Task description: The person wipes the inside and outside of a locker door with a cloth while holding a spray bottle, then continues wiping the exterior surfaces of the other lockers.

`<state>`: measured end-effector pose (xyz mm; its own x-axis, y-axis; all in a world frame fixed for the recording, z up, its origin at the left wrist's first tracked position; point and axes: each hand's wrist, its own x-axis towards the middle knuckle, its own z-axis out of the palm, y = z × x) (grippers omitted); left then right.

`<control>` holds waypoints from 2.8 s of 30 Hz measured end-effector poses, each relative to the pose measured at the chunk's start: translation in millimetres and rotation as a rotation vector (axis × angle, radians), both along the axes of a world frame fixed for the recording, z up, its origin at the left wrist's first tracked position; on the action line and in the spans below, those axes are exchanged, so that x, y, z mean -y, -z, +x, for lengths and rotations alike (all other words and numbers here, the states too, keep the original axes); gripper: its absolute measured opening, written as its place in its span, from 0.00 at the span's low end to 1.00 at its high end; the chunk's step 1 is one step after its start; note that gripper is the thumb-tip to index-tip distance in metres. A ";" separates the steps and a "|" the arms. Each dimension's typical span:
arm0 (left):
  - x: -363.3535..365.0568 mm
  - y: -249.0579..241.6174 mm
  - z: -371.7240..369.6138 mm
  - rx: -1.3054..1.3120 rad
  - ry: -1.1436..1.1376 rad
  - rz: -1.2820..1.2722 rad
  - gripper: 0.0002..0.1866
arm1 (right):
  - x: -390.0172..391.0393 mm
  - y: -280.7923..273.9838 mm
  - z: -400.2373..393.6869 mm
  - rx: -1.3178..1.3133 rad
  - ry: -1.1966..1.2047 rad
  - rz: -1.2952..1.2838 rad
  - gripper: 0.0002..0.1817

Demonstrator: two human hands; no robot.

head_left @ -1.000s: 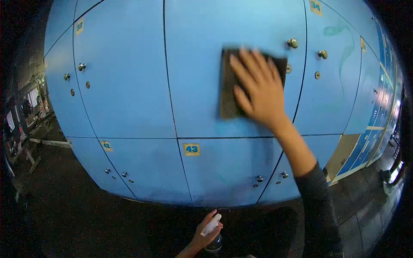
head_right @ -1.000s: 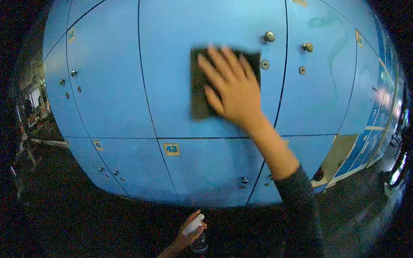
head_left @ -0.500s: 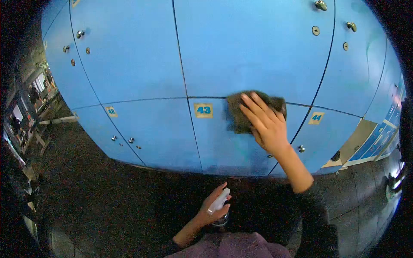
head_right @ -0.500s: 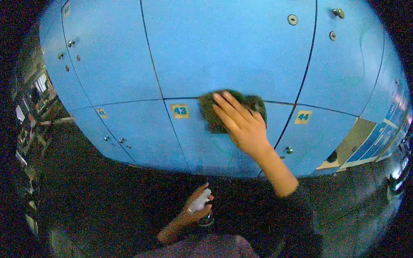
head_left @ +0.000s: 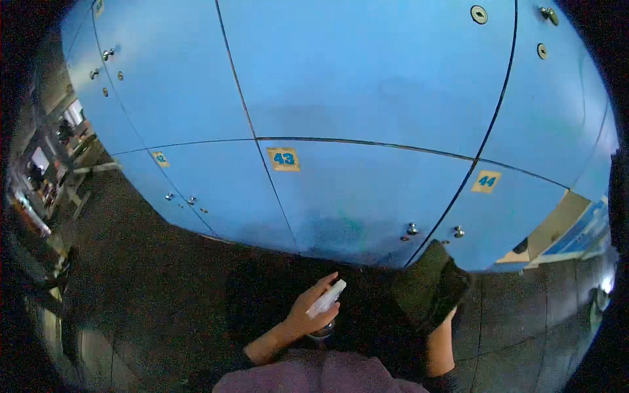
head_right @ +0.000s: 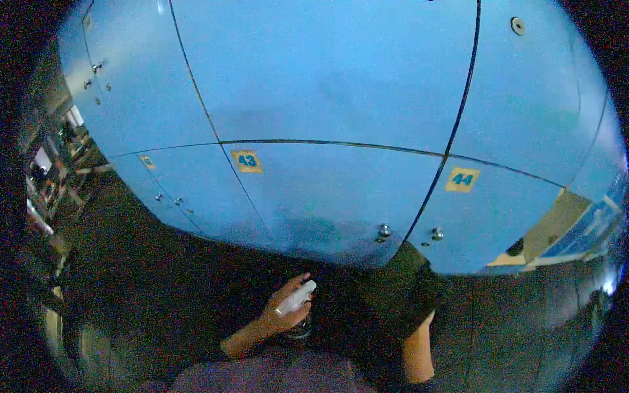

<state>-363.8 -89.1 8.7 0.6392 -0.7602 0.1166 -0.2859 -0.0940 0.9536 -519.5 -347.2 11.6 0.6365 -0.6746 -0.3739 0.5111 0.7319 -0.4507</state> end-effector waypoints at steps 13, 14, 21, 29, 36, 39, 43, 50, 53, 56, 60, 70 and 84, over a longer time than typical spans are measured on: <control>35.7 -27.2 -19.8 0.152 -0.082 0.184 0.32 | 47.9 62.5 21.3 0.160 -1.149 -0.417 0.19; 36.9 -21.8 -17.5 0.143 -0.087 0.232 0.31 | 50.8 64.5 22.4 0.153 -1.151 -0.416 0.19; 19.6 5.3 -11.9 0.011 -0.058 0.318 0.30 | 52.6 57.5 45.2 0.148 -1.062 -0.452 0.19; -9.3 -6.5 1.3 0.287 0.120 0.034 0.33 | 30.9 41.5 46.7 0.230 -0.586 -0.508 0.19; -33.4 -10.3 0.9 0.180 0.351 -0.044 0.35 | 4.9 20.5 37.9 0.279 -0.209 -0.572 0.19; -35.6 7.6 -8.8 0.242 0.300 -0.078 0.35 | 11.2 38.6 12.3 0.169 -0.223 -0.556 0.19; -38.0 16.0 -15.8 0.239 0.251 -0.147 0.35 | 18.4 36.7 -5.1 -0.037 -0.243 -0.790 0.22; -37.3 7.9 -16.6 0.019 0.073 -0.206 0.37 | 53.4 90.3 -8.6 -0.241 -0.099 -0.741 0.25; -31.1 19.3 -24.5 0.019 0.009 -0.209 0.39 | 65.2 105.9 -3.1 -0.226 -0.127 -0.655 0.25; -30.5 -13.5 -27.5 0.068 -0.102 -0.240 0.41 | 75.6 117.2 1.3 -0.211 -0.170 -0.639 0.25; -23.2 -24.3 -28.2 0.130 -0.171 -0.214 0.42 | 78.9 128.1 -5.6 -0.271 -0.168 -0.733 0.24; -11.8 -63.5 -42.6 0.313 0.049 -0.187 0.39 | 54.7 108.5 -23.0 0.078 -0.037 -0.528 0.23; -39.6 -5.1 -25.7 0.303 -0.191 -0.193 0.39 | 0.6 -23.4 -6.9 0.629 -0.061 -0.560 0.27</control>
